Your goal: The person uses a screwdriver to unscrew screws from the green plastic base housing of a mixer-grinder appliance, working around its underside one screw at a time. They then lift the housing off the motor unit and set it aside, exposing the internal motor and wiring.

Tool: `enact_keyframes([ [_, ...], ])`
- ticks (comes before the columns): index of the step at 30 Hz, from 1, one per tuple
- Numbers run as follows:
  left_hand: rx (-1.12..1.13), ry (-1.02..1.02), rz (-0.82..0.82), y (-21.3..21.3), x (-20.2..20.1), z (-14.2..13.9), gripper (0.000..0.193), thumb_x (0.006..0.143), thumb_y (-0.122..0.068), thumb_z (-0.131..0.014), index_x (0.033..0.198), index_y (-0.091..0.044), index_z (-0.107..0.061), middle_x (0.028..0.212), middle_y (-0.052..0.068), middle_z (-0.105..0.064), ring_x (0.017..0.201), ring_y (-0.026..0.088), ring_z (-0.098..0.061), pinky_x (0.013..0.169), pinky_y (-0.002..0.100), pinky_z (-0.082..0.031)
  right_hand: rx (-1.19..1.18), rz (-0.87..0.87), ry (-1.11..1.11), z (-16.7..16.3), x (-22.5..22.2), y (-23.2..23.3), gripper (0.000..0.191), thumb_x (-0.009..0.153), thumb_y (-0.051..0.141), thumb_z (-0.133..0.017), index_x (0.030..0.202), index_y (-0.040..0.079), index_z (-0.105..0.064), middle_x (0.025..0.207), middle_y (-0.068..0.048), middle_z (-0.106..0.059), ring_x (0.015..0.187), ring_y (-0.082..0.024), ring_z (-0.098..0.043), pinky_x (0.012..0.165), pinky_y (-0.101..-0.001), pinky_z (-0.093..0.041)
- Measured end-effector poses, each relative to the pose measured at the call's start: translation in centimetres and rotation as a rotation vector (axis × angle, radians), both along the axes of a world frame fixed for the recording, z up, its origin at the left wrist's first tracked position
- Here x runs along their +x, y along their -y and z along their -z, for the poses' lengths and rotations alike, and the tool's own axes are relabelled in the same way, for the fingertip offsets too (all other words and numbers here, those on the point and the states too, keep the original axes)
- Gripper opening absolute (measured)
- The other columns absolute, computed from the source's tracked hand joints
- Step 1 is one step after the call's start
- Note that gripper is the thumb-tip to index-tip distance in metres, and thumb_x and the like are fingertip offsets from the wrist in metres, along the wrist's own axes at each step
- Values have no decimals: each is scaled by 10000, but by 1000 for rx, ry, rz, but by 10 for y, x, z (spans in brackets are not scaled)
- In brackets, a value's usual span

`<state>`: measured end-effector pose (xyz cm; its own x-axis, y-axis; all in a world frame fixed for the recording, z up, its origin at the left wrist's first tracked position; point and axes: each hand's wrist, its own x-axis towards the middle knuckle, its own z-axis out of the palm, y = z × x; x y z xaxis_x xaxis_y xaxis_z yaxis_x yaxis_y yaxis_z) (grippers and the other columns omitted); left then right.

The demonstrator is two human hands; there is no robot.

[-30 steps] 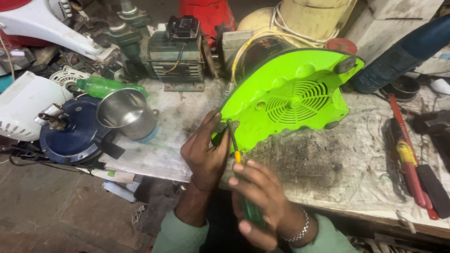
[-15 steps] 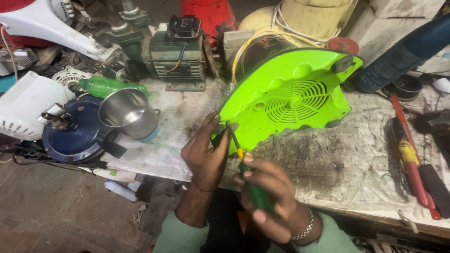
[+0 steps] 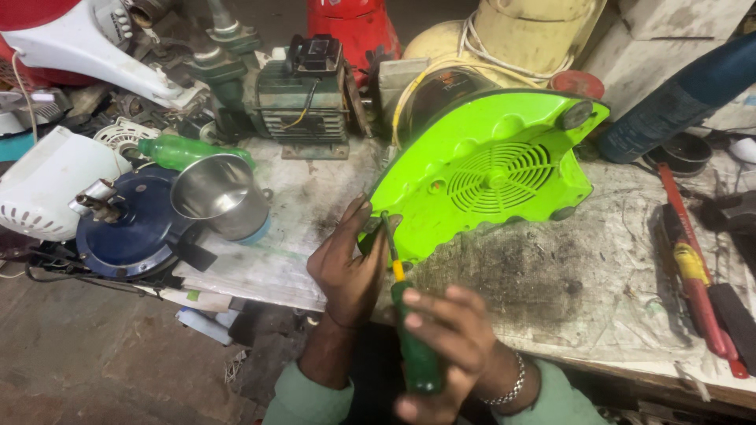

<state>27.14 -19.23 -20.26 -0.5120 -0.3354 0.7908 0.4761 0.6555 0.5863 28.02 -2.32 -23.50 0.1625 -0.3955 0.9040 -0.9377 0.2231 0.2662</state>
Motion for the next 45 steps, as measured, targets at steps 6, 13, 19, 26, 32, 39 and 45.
enact_keyframes([
  [6,-24,8,26,-2,1,5,344,834,-16,-852,1127,84,-700,1172,249,-744,1029,303,-783,856,342,-648,-145,-32,39,5,2,15,905,850,-15,-928,1429,384,-358,1247,-105,-527,1132,-357,-716,1094,-664,-419],
  [13,-25,-25,2,-10,4,6,344,867,-38,-858,1134,90,-685,1160,255,-740,1035,308,-784,846,345,-657,-115,-114,102,-19,5,10,794,884,51,-779,1436,369,-305,1246,-149,-584,1130,-400,-710,1071,-657,-398],
  [19,62,-53,19,-18,5,13,352,872,-27,-846,1147,104,-670,1161,269,-734,1019,314,-783,856,355,-654,-93,-121,251,-2,17,-1,784,953,384,-749,1538,293,-235,1258,-153,-608,1099,-404,-724,1070,-640,-412],
  [26,-2,-125,-17,-20,3,20,368,879,-21,-848,1164,111,-659,1158,278,-729,1036,338,-781,878,363,-661,-182,-104,314,-6,20,-7,726,945,561,-748,1390,58,-471,1240,-91,-594,1096,-295,-677,1114,-506,-356],
  [32,-27,-134,-42,-18,2,22,364,869,-25,-853,1140,121,-657,1125,283,-733,994,333,-787,840,359,-666,144,101,216,-7,17,-4,554,812,264,-854,1261,86,-583,1279,-98,-702,1183,-314,-719,1089,-519,-389],
  [39,-35,-163,-16,-10,-2,27,336,892,-4,-823,1154,122,-655,1141,284,-728,1058,354,-774,897,379,-672,-35,-198,184,16,11,3,675,902,494,-783,1364,125,-458,1191,-108,-590,1153,-356,-674,1079,-532,-483],
  [45,-32,-128,-13,-6,2,32,346,889,20,-802,1183,112,-644,1185,294,-716,1100,369,-760,920,396,-665,-6,-133,171,18,20,-9,640,916,407,-836,1385,106,-522,1200,-116,-547,1178,-365,-677,1082,-548,-475],
])
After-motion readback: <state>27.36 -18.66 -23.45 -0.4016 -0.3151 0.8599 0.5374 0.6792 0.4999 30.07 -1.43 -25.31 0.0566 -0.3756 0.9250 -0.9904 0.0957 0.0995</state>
